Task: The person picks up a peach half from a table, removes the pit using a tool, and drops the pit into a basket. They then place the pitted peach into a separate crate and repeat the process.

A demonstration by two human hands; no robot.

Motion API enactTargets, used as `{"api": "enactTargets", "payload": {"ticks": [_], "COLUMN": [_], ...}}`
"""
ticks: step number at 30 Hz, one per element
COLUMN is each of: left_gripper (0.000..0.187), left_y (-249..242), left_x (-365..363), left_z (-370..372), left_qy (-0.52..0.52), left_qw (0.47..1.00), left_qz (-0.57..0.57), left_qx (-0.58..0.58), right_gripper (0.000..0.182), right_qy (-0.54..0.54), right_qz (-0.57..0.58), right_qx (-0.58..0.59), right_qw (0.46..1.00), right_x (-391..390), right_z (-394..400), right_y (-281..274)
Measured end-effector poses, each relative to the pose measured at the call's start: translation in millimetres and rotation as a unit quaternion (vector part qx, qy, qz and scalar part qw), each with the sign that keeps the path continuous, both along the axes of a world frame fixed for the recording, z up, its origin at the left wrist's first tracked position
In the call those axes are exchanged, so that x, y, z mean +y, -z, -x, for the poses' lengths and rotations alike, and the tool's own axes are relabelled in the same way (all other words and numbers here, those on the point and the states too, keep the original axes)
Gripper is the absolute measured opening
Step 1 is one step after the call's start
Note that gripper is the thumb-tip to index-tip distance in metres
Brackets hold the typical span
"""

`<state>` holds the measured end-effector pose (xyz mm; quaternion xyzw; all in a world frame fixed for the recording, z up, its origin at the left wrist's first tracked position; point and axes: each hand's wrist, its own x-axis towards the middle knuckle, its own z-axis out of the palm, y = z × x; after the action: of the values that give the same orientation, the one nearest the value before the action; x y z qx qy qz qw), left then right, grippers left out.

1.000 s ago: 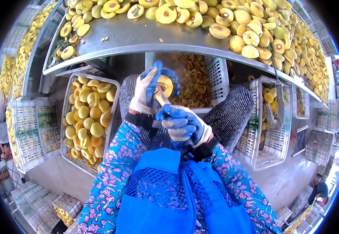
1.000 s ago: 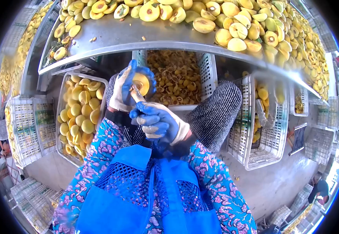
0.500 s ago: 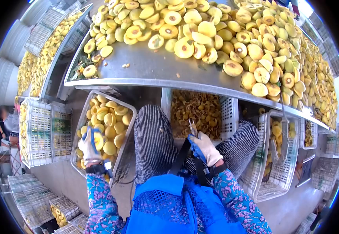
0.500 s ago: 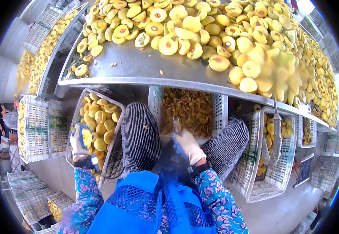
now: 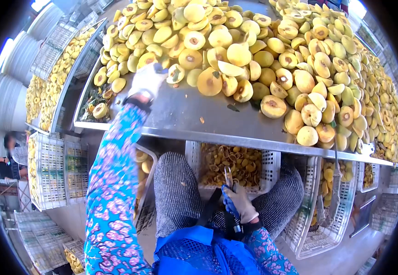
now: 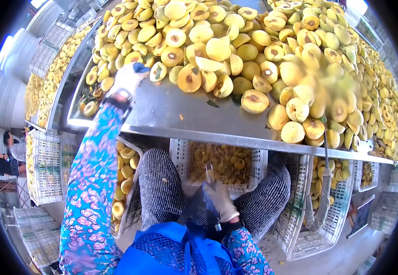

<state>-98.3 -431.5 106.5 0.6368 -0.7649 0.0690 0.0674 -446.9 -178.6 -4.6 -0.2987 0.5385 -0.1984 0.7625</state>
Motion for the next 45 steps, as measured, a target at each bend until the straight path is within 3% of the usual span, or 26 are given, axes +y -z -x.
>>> {"api": "enactTargets", "payload": {"ticks": [2,4,6,8,9,10,12,13,14,16,19,20,22,24,27,31,33,39,42,45], "left_gripper": [0.040,0.047,0.046,0.036,0.033,0.033,0.032,0.032,0.034,0.026,0.032,0.036,0.040,0.046,0.051,0.043,0.043,0.048,0.051,0.054], "left_y": [1.9,25.5,17.2,23.2,10.7,32.2,3.9,-1.7,-0.1,-11.5,-29.0,-6.6,-8.5,4.6,18.3,21.0,20.1,19.3,16.7,24.7], "left_x": [-29.1,-52.1,-35.5,-30.0,-20.4,-19.6,3.7,17.8,26.8,67.8,134.7,144.3,180.6,204.6,228.7,240.0,243.2,250.2,253.4,252.9], "left_z": [33.9,40.0,59.0,53.2,60.1,43.6,42.8,41.6,32.5,36.7,66.5,57.8,90.1,107.7,128.3,138.4,141.1,149.3,150.3,151.2], "left_qy": [-0.134,-0.154,-0.152,-0.089,-0.088,-0.058,-0.033,-0.046,-0.064,-0.083,-0.123,-0.053,-0.110,-0.082,-0.053,-0.044,-0.024,-0.044,-0.050,-0.062], "left_qw": [0.982,0.968,0.963,0.987,0.988,0.994,0.969,0.956,0.886,0.650,0.506,0.371,0.242,0.096,0.105,0.279,0.281,0.343,0.291,0.308], "left_qz": [-0.065,-0.134,-0.145,-0.071,-0.101,-0.057,-0.162,-0.135,-0.191,-0.199,-0.161,-0.217,-0.146,-0.128,-0.153,-0.153,-0.171,-0.148,-0.159,-0.147], "left_qx": [0.113,0.146,0.170,0.111,0.074,0.079,0.184,0.257,0.418,0.729,0.838,0.901,0.953,0.984,0.981,0.947,0.944,0.927,0.942,0.938], "right_gripper": [0.015,0.015,0.015,0.014,0.014,0.014,0.013,0.013,0.013,0.020,0.014,0.014,0.015,0.023,0.027,0.033,0.034,0.032,0.031,0.030], "right_qy": [-0.002,-0.012,-0.014,-0.019,-0.021,-0.016,-0.011,0.001,0.019,0.056,0.078,0.072,0.061,0.054,0.000,-0.109,-0.144,-0.197,-0.202,-0.200], "right_qz": [-0.012,-0.005,-0.009,0.005,0.012,0.016,0.025,0.012,0.001,-0.004,0.041,0.074,0.085,0.128,0.154,0.313,0.385,0.378,0.373,0.360], "right_qx": [-0.015,-0.014,-0.036,-0.035,-0.034,-0.017,0.015,-0.010,-0.019,-0.017,0.001,0.016,0.006,0.014,0.091,0.232,0.284,0.265,0.267,0.259], "right_qw": [1.000,1.000,0.999,0.999,0.999,1.000,1.000,1.000,1.000,0.998,0.996,0.995,0.994,0.990,0.984,0.914,0.866,0.865,0.865,0.874], "right_x": [-2.5,-2.7,-4.3,-3.5,-2.6,-1.1,1.2,2.5,3.8,3.5,-1.4,-2.7,-4.4,-1.5,7.1,17.0,20.2,22.8,25.5,27.1], "right_z": [-0.7,-1.5,-3.3,-4.2,-3.1,-2.0,-0.1,2.1,3.6,3.5,-5.9,-9.2,-15.6,-20.5,-22.7,-23.4,-29.4,-48.0,-51.7,-56.1], "right_y": [-7.4,-1.3,-8.0,-10.4,-11.9,-13.6,-15.3,-11.9,-14.7,-29.7,-53.9,-67.6,-92.3,-99.9,-104.3,-114.9,-123.3,-131.2,-124.8,-120.6]}}
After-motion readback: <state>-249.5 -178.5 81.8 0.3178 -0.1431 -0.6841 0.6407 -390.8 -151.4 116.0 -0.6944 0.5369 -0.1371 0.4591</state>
